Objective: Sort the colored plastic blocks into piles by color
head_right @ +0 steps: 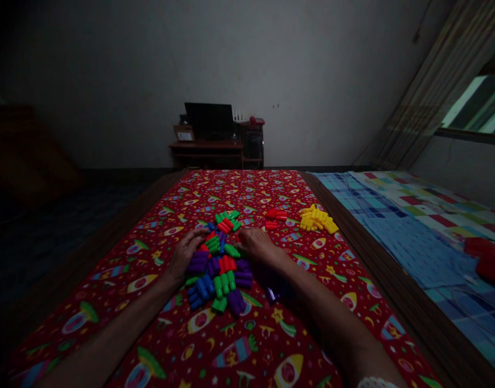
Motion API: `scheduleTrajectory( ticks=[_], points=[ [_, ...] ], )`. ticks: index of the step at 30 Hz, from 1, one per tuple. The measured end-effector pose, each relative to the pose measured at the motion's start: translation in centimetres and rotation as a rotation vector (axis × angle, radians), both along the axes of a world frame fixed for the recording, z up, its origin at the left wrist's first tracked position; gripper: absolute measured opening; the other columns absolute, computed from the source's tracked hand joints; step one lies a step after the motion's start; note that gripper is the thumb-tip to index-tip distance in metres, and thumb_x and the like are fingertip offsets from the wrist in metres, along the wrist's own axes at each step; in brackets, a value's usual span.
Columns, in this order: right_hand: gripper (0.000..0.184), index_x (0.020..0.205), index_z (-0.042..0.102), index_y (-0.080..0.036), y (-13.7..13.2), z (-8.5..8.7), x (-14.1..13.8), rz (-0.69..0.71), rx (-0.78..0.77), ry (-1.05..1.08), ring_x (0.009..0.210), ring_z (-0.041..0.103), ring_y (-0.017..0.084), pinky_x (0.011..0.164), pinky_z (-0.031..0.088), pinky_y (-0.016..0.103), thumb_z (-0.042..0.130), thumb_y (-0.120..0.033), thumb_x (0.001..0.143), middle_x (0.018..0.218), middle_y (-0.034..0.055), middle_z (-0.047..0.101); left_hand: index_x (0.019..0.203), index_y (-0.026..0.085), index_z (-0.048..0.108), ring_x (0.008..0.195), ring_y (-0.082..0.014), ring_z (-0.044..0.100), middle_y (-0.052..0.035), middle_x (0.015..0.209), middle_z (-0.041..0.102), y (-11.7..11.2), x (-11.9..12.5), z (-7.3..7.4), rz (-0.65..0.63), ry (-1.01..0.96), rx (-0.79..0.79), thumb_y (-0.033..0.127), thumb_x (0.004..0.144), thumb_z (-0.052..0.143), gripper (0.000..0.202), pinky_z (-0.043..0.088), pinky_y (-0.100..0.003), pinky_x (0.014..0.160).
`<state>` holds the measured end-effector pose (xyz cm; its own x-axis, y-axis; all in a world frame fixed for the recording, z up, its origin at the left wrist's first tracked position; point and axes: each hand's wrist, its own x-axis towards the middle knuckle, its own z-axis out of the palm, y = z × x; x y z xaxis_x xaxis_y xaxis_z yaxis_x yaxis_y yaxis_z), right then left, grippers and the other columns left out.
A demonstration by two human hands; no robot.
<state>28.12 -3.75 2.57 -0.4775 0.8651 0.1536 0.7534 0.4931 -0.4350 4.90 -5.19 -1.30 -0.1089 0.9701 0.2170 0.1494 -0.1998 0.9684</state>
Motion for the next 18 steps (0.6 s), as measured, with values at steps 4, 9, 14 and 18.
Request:
scheduleTrajectory(
  ticks=[4, 9, 14, 18],
  points=[
    [0.020, 0.096, 0.072, -0.017, 0.6, -0.2, -0.5, -0.030, -0.120, 0.247, 0.083, 0.064, 0.019, 0.072, 0.045, 0.027, 0.064, -0.025, 0.079, 0.088, 0.0044, 0.071, 0.098, 0.022, 0.069, 0.107, -0.0267, 0.061, -0.0073, 0.108, 0.069, -0.1, 0.1, 0.2, -0.023, 0.003, 0.033, 0.046, 0.076, 0.057, 0.035, 0.046, -0.042, 0.100],
    [0.019, 0.079, 0.064, -0.018, 1.1, 0.4, -1.1, -0.093, -0.192, 0.817, 0.068, 0.058, 0.014, 0.063, 0.047, 0.025, 0.065, -0.036, 0.074, 0.072, -0.0004, 0.063, 0.091, 0.021, 0.073, 0.113, -0.0286, 0.058, -0.0104, 0.112, 0.068, -0.7, 0.6, 1.3, -0.151, 0.194, 0.183, 0.056, 0.083, 0.050, 0.043, 0.039, -0.044, 0.107],
    [0.020, 0.076, 0.059, -0.020, -0.7, 0.2, -3.7, -0.041, -0.178, 1.064, 0.071, 0.059, 0.015, 0.068, 0.050, 0.026, 0.067, -0.038, 0.071, 0.073, -0.0005, 0.061, 0.100, 0.021, 0.073, 0.118, -0.0320, 0.054, -0.0113, 0.113, 0.068, -1.4, 1.4, 1.1, -0.251, 0.359, 0.226, 0.063, 0.074, 0.061, 0.050, 0.038, -0.047, 0.108],
    [0.021, 0.074, 0.059, -0.020, -1.4, 0.1, -4.7, -0.037, -0.243, 1.087, 0.068, 0.060, 0.014, 0.066, 0.051, 0.026, 0.069, -0.038, 0.070, 0.071, -0.0008, 0.063, 0.108, 0.020, 0.069, 0.109, -0.0278, 0.060, -0.0090, 0.112, 0.068, -1.5, 1.5, 0.5, -0.176, 0.369, 0.216, 0.053, 0.084, 0.055, 0.043, 0.045, -0.043, 0.101]
  ],
)
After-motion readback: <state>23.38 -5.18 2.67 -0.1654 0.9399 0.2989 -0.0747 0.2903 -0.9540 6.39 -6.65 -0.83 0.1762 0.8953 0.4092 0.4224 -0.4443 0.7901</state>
